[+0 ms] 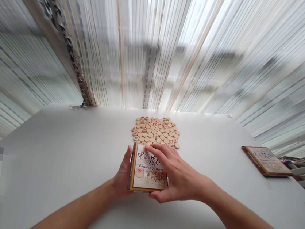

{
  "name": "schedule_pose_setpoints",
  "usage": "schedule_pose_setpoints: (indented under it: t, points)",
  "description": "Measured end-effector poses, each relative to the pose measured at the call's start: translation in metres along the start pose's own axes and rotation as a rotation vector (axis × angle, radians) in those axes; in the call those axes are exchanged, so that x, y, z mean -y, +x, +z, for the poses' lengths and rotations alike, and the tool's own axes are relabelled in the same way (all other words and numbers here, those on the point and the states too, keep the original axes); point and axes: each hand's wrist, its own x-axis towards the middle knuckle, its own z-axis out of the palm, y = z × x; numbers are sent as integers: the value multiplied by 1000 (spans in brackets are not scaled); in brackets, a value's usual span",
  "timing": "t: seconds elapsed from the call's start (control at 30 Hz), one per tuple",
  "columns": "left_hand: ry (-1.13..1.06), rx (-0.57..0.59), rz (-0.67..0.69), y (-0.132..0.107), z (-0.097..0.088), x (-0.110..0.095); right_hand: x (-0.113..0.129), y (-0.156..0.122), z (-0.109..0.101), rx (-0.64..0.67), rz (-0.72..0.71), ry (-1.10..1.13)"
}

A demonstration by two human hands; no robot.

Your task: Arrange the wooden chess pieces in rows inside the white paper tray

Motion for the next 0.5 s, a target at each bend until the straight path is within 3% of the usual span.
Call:
schedule_pose_setpoints:
  t: [0.27, 0.5]
  points:
    - [-110, -93, 26, 5, 8, -3, -3, 0, 13, -78, -36, 116]
    - [-82, -176, 50, 4, 5, -5, 1, -2, 11, -91, -28, 164]
